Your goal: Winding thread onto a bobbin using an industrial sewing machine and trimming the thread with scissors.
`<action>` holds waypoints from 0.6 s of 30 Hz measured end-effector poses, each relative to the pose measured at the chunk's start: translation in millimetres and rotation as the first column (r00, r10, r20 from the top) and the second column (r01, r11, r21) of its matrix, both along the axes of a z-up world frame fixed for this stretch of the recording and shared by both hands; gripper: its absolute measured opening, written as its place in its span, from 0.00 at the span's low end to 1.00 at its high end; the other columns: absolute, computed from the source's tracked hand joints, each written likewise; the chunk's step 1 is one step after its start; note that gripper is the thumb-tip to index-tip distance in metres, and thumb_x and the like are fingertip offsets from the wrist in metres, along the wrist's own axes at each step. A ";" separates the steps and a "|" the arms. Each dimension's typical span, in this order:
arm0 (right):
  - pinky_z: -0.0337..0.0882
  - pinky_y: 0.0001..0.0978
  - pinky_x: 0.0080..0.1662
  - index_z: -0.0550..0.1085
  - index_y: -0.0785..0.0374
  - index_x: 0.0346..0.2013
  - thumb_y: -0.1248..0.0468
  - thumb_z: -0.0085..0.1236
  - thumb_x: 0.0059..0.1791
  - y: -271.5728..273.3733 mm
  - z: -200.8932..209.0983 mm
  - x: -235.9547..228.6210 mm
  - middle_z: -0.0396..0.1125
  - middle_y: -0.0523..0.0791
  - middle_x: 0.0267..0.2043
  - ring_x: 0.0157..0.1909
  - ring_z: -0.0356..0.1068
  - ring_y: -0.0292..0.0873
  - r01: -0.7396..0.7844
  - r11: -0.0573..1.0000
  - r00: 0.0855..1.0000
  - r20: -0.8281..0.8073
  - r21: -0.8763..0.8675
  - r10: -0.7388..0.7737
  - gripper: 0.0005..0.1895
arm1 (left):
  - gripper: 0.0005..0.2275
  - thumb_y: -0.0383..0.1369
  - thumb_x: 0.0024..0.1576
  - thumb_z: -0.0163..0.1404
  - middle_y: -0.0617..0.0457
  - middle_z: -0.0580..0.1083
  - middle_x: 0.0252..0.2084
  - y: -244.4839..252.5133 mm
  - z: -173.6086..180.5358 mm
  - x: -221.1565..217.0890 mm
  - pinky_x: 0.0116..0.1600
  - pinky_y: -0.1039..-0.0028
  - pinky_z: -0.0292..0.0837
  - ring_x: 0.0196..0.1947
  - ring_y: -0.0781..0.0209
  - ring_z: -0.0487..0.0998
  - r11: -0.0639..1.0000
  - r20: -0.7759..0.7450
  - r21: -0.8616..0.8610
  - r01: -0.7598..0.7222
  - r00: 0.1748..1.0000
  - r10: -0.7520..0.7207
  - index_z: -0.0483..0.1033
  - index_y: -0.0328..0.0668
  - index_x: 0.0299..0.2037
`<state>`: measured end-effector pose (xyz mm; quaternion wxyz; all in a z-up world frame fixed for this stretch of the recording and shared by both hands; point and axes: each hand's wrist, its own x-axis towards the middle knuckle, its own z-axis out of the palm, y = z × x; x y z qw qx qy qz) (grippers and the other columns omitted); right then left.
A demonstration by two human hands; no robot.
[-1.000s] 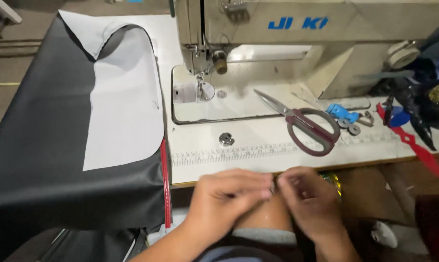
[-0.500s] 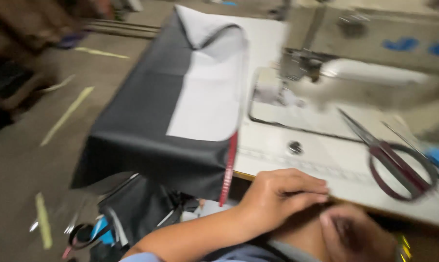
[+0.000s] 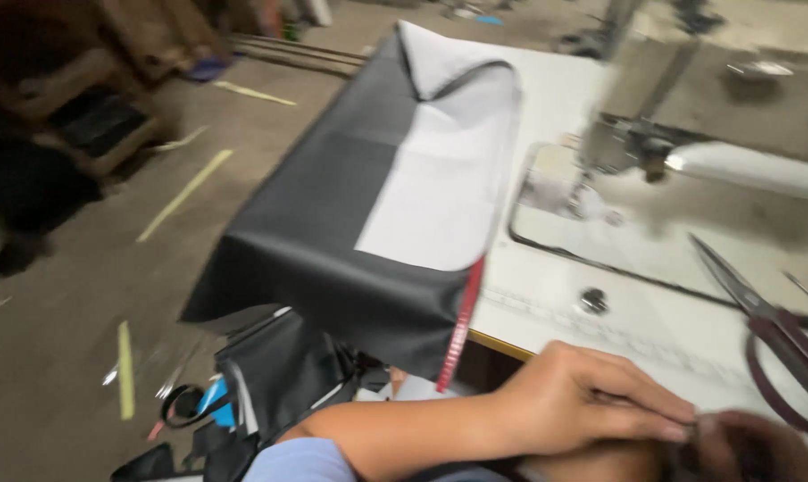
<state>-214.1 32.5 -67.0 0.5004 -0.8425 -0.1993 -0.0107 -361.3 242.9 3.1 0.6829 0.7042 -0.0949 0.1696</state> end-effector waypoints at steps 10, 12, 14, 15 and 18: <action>0.67 0.29 0.37 0.77 0.52 0.29 0.57 0.56 0.50 9.8 32.7 -44.4 0.69 0.36 0.20 0.23 0.66 0.35 0.084 0.952 0.955 0.295 -0.294 0.007 0.07 | 0.08 0.33 0.54 0.61 0.47 0.83 0.47 2.4 16.0 10.5 0.54 0.80 0.80 0.48 0.64 0.84 1.000 -0.097 -0.022 -0.017 0.995 0.015 0.84 0.44 0.42; 0.68 0.27 0.37 0.78 0.52 0.28 0.61 0.57 0.48 5.8 43.5 -57.8 0.71 0.35 0.23 0.25 0.68 0.34 0.041 0.978 0.954 0.300 -0.207 0.024 0.05 | 0.05 0.32 0.57 0.59 0.47 0.83 0.47 -3.1 6.0 14.1 0.57 0.77 0.79 0.49 0.61 0.84 0.998 -0.085 0.045 0.039 0.996 -0.035 0.84 0.45 0.41; 0.69 0.25 0.36 0.78 0.52 0.27 0.65 0.58 0.47 10.7 58.4 -72.5 0.73 0.34 0.26 0.27 0.70 0.32 -0.028 0.994 0.947 0.315 -0.108 0.061 0.05 | 0.04 0.32 0.59 0.57 0.47 0.83 0.47 -6.6 -0.1 14.7 0.60 0.74 0.79 0.51 0.58 0.85 0.991 -0.069 0.119 0.066 0.996 -0.058 0.84 0.45 0.40; 0.66 0.24 0.32 0.75 0.56 0.28 0.67 0.58 0.47 16.3 68.3 -78.8 0.71 0.36 0.27 0.24 0.65 0.32 -0.180 0.982 0.912 0.364 -0.059 0.189 0.04 | 0.04 0.30 0.57 0.59 0.46 0.83 0.45 -7.7 -1.2 15.9 0.60 0.73 0.79 0.50 0.56 0.85 0.996 -0.031 0.085 -0.009 0.999 0.012 0.84 0.43 0.40; 0.65 0.21 0.29 0.75 0.55 0.31 0.66 0.59 0.47 10.9 55.6 -73.5 0.71 0.36 0.27 0.21 0.62 0.31 -0.304 0.950 0.899 0.308 -0.071 0.311 0.01 | 0.07 0.31 0.54 0.61 0.47 0.84 0.44 -2.5 6.1 14.1 0.54 0.76 0.81 0.47 0.61 0.85 0.995 -0.108 0.019 -0.100 0.989 0.102 0.85 0.42 0.40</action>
